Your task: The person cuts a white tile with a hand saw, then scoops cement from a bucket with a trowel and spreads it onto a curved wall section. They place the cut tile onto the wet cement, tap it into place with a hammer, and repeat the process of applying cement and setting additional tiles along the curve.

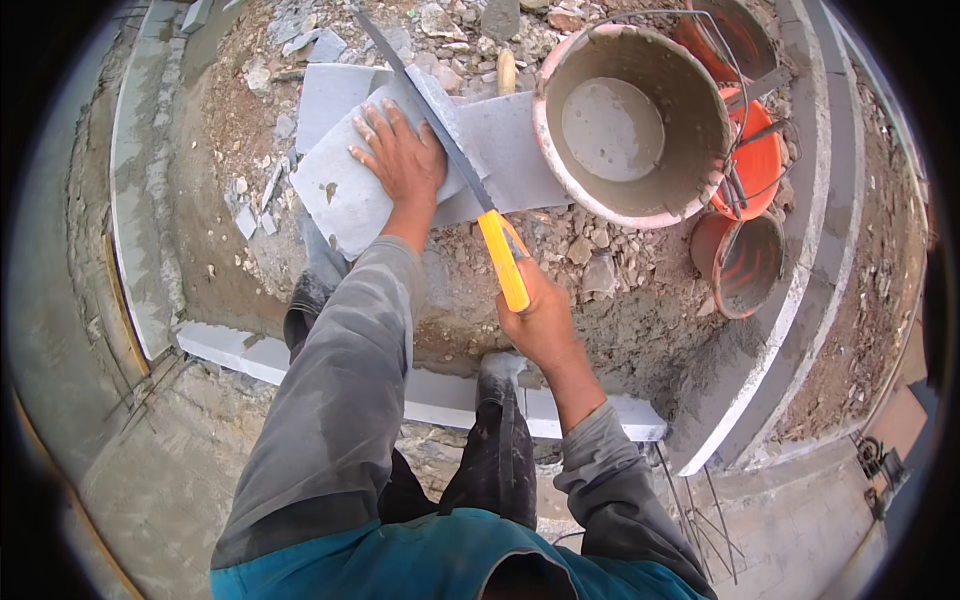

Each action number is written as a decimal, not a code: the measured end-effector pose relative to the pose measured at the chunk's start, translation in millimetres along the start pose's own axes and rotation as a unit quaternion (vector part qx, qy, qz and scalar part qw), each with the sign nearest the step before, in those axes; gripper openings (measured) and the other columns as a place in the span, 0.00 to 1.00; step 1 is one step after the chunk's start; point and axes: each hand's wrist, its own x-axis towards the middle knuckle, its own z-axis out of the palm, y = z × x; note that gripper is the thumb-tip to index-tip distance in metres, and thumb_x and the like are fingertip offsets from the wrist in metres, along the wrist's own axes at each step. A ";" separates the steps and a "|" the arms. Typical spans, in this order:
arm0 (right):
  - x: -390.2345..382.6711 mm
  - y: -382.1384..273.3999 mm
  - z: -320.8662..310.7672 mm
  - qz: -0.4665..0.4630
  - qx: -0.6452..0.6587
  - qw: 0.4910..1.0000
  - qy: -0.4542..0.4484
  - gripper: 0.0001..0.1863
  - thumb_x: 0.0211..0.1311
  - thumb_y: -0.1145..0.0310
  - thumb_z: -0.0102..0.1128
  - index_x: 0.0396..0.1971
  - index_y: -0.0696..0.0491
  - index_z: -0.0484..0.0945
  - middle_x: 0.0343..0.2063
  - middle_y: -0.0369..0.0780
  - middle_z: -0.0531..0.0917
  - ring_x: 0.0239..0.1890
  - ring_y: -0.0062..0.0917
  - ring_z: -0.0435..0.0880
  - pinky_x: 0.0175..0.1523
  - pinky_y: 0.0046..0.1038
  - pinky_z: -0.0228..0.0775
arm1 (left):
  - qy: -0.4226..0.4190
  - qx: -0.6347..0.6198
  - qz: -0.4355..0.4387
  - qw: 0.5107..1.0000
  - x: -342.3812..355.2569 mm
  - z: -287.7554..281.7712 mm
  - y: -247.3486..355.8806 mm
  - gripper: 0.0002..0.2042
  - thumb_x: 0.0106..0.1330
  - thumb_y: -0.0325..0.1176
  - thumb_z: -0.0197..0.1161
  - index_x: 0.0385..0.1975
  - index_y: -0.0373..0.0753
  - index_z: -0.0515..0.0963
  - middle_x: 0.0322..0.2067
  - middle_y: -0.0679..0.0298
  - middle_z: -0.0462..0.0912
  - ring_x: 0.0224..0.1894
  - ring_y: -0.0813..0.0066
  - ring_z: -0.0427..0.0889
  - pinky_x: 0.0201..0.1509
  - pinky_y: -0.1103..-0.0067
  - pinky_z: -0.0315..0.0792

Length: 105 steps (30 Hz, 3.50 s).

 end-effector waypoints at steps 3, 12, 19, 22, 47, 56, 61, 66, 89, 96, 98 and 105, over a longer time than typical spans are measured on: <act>-55.5 10.8 -16.9 0.027 -0.016 0.999 0.031 0.14 0.53 0.79 0.58 0.41 0.53 0.75 0.29 0.48 0.80 0.34 0.48 0.83 0.37 0.37 0.76 | 0.023 -0.027 0.014 0.999 3.0 2.2 6.7 0.33 0.71 0.48 0.47 0.71 0.37 0.55 0.74 0.49 0.46 0.76 0.47 0.38 0.74 0.47 0.30; 4.5 -10.9 -3.8 -0.012 0.001 1.000 0.007 0.10 0.54 0.74 0.60 0.36 0.53 0.72 0.31 0.50 0.81 0.36 0.50 0.81 0.37 0.44 0.75 | 0.006 -0.028 0.023 0.999 -25.3 -4.2 3.9 0.33 0.70 0.46 0.48 0.71 0.33 0.54 0.72 0.44 0.47 0.76 0.45 0.39 0.73 0.46 0.30; 13.4 -2.4 -9.0 -0.001 -0.013 1.000 -0.010 0.12 0.53 0.76 0.61 0.38 0.52 0.74 0.33 0.48 0.82 0.36 0.50 0.82 0.38 0.44 0.76 | 0.026 -0.029 0.028 0.999 -0.4 -3.9 9.9 0.34 0.70 0.45 0.48 0.71 0.32 0.52 0.73 0.44 0.47 0.75 0.45 0.40 0.74 0.47 0.31; 24.4 -1.2 2.4 -0.017 -0.006 1.000 0.010 0.10 0.54 0.75 0.60 0.37 0.52 0.73 0.30 0.48 0.81 0.34 0.51 0.80 0.36 0.46 0.74 | 0.009 -0.020 0.013 1.000 -17.0 -3.2 2.3 0.33 0.71 0.44 0.48 0.71 0.32 0.53 0.73 0.45 0.47 0.76 0.47 0.40 0.74 0.48 0.32; -34.2 14.8 -20.7 -0.035 -0.006 0.998 0.046 0.11 0.52 0.74 0.62 0.34 0.52 0.71 0.27 0.47 0.79 0.32 0.50 0.80 0.34 0.49 0.72 | 0.043 -0.049 0.043 0.997 -7.8 -4.9 11.1 0.32 0.71 0.43 0.46 0.70 0.30 0.54 0.73 0.44 0.47 0.76 0.48 0.39 0.74 0.48 0.32; -7.5 27.1 -0.1 0.006 -0.003 1.000 0.006 0.13 0.52 0.75 0.61 0.38 0.51 0.73 0.31 0.47 0.81 0.34 0.49 0.81 0.35 0.48 0.73 | 0.018 -0.016 0.033 0.999 -8.3 4.4 4.0 0.31 0.71 0.43 0.45 0.69 0.31 0.56 0.72 0.44 0.50 0.75 0.47 0.44 0.74 0.48 0.36; -34.6 40.8 -11.1 -0.013 -0.006 1.000 0.016 0.12 0.52 0.75 0.61 0.38 0.52 0.73 0.32 0.46 0.81 0.35 0.50 0.80 0.34 0.48 0.72 | 0.017 -0.007 0.028 0.999 -1.2 3.9 4.5 0.33 0.71 0.44 0.46 0.70 0.29 0.54 0.72 0.44 0.48 0.76 0.48 0.39 0.75 0.49 0.34; 18.2 46.7 7.8 -0.025 -0.028 0.999 -0.005 0.12 0.53 0.75 0.61 0.38 0.52 0.73 0.32 0.45 0.81 0.35 0.50 0.80 0.34 0.47 0.72 | 0.038 -0.028 0.041 0.998 -2.0 3.5 6.0 0.31 0.72 0.44 0.44 0.69 0.29 0.56 0.72 0.43 0.50 0.75 0.47 0.44 0.74 0.48 0.36; 15.3 62.2 23.8 -0.032 0.019 0.999 0.029 0.09 0.50 0.74 0.62 0.31 0.52 0.72 0.28 0.46 0.80 0.33 0.49 0.80 0.35 0.45 0.72 | 0.030 -0.019 0.035 0.999 -2.4 6.0 2.1 0.30 0.72 0.44 0.43 0.68 0.29 0.57 0.72 0.45 0.50 0.76 0.49 0.44 0.74 0.50 0.36; -28.4 84.9 7.3 -0.027 -0.003 0.998 0.057 0.10 0.49 0.74 0.64 0.32 0.52 0.74 0.26 0.43 0.78 0.31 0.45 0.81 0.34 0.40 0.74 | 0.095 -0.029 0.046 0.994 3.5 12.2 1.0 0.30 0.72 0.45 0.42 0.68 0.29 0.58 0.72 0.45 0.52 0.75 0.49 0.46 0.74 0.49 0.39; -33.5 85.4 1.3 -0.032 -0.013 0.998 0.051 0.10 0.49 0.75 0.64 0.32 0.51 0.74 0.26 0.42 0.78 0.31 0.44 0.81 0.34 0.39 0.74 | 0.050 -0.011 0.025 0.998 3.4 15.1 -0.9 0.31 0.72 0.45 0.42 0.68 0.29 0.58 0.72 0.44 0.52 0.75 0.49 0.45 0.74 0.49 0.39; 2.2 70.2 -6.3 -0.032 0.001 0.999 0.014 0.08 0.51 0.73 0.60 0.33 0.51 0.74 0.28 0.45 0.80 0.32 0.47 0.80 0.33 0.45 0.71 | 0.059 -0.007 0.023 0.998 10.2 7.9 3.6 0.31 0.72 0.46 0.42 0.68 0.28 0.58 0.72 0.43 0.51 0.75 0.47 0.45 0.73 0.48 0.39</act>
